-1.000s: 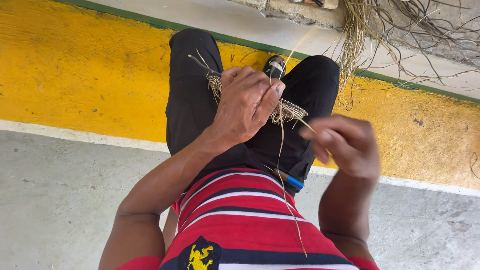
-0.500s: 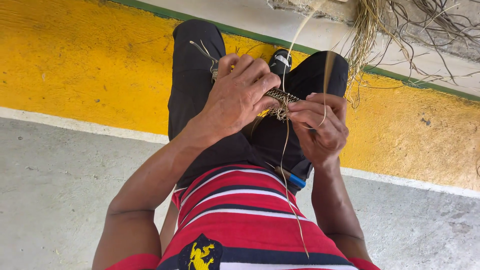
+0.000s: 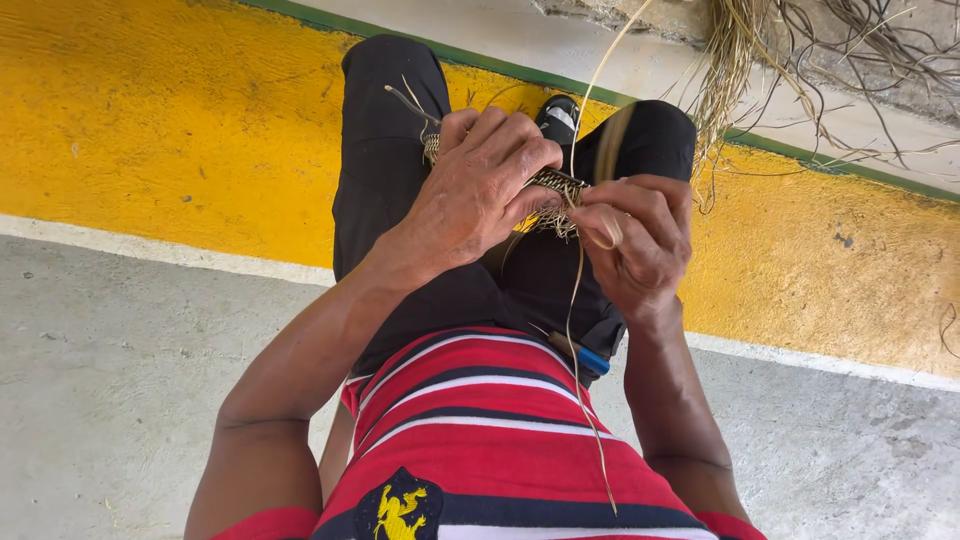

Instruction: Weaving a circular mat using straw fibers and a blue-handled weaving tool.

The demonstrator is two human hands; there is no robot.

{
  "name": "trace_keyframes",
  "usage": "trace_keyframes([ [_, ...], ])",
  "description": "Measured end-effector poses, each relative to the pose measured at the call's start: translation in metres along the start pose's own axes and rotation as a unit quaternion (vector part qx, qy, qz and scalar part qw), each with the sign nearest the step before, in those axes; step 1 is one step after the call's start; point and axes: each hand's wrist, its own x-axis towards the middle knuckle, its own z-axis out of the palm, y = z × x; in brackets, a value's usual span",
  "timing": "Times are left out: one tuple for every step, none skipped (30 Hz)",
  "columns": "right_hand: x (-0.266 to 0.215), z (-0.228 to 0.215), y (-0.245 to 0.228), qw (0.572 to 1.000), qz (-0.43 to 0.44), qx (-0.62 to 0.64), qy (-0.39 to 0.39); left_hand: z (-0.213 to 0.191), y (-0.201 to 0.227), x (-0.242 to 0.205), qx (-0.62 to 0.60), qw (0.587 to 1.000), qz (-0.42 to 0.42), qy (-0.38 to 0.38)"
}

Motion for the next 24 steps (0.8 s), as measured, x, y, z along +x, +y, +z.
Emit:
trace_keyframes([
  [0.002, 0.000, -0.001, 1.000, -0.011, -0.011, -0.009, -0.001, 0.000, 0.000, -0.001, 1.000, 0.005, 0.000],
  [0.001, 0.002, 0.000, 1.000, -0.011, -0.011, -0.010, -0.001, 0.000, -0.001, -0.001, 1.000, 0.004, 0.000],
  [-0.001, 0.003, 0.001, 1.000, 0.008, -0.018, -0.019, 0.000, -0.001, -0.001, -0.003, 1.000, 0.008, -0.002],
  [-0.002, 0.005, 0.002, 0.999, 0.028, -0.024, -0.028, 0.001, -0.002, -0.001, -0.005, 1.000, 0.011, -0.004],
  [0.001, 0.005, 0.000, 0.999, 0.027, -0.024, -0.029, 0.001, -0.003, -0.001, -0.005, 1.000, 0.010, -0.004],
  [0.003, 0.006, -0.003, 0.998, 0.041, -0.024, -0.036, 0.001, -0.003, -0.001, -0.001, 1.000, 0.012, -0.007],
  [0.005, 0.005, -0.005, 0.997, 0.056, -0.026, -0.041, 0.002, -0.003, 0.000, 0.001, 1.000, 0.016, -0.012],
  [0.006, 0.006, -0.007, 0.997, 0.057, -0.028, -0.041, 0.002, -0.004, 0.000, -0.001, 1.000, 0.017, -0.012],
  [0.008, 0.007, -0.009, 0.996, 0.061, -0.043, -0.042, 0.001, -0.004, 0.002, 0.004, 1.000, 0.015, -0.018],
  [0.010, 0.008, -0.011, 0.995, 0.065, -0.057, -0.042, 0.000, -0.005, 0.003, 0.009, 1.000, 0.014, -0.024],
  [0.010, 0.008, -0.010, 0.995, 0.064, -0.058, -0.042, 0.003, -0.007, 0.002, 0.009, 1.000, 0.014, -0.023],
  [0.010, 0.008, -0.010, 0.996, 0.062, -0.056, -0.041, 0.005, -0.009, 0.002, 0.003, 0.999, 0.019, -0.026],
  [0.009, 0.008, -0.010, 0.996, 0.062, -0.054, -0.039, 0.008, -0.011, 0.000, -0.004, 0.999, 0.025, -0.030],
  [0.010, 0.006, -0.011, 0.996, 0.063, -0.055, -0.040, 0.006, -0.010, 0.001, -0.005, 0.999, 0.025, -0.030],
  [0.010, 0.003, -0.012, 0.995, 0.084, -0.017, -0.046, 0.004, -0.008, 0.000, -0.004, 0.999, 0.024, -0.036],
  [0.010, 0.000, -0.013, 0.993, 0.104, 0.020, -0.051, 0.001, -0.006, -0.001, -0.003, 0.999, 0.022, -0.042],
  [0.010, -0.002, -0.014, 0.993, 0.105, 0.020, -0.049, 0.000, -0.003, -0.002, -0.003, 0.999, 0.024, -0.043],
  [0.010, -0.004, -0.015, 0.991, 0.116, 0.014, -0.062, -0.001, 0.000, -0.003, 0.009, 0.999, 0.017, -0.034],
  [0.013, -0.006, -0.015, 0.989, 0.123, 0.010, -0.076, -0.002, 0.003, -0.003, 0.024, 0.999, 0.008, -0.021],
  [0.013, -0.005, -0.012, 0.990, 0.119, 0.011, -0.075, -0.003, 0.003, -0.002, 0.026, 0.999, 0.008, -0.019],
  [0.010, -0.005, -0.011, 0.989, 0.129, 0.019, -0.071, -0.002, 0.006, -0.006, 0.023, 1.000, 0.010, -0.011],
  [0.007, -0.005, -0.010, 0.988, 0.138, 0.028, -0.067, -0.002, 0.008, -0.009, 0.019, 1.000, 0.012, -0.003],
  [0.010, -0.008, -0.001, 0.987, 0.143, 0.026, -0.064, -0.006, 0.010, -0.010, 0.017, 1.000, 0.015, -0.007],
  [0.013, -0.012, 0.009, 0.983, 0.135, 0.072, -0.099, -0.011, 0.012, -0.011, -0.036, 0.999, 0.000, -0.010],
])
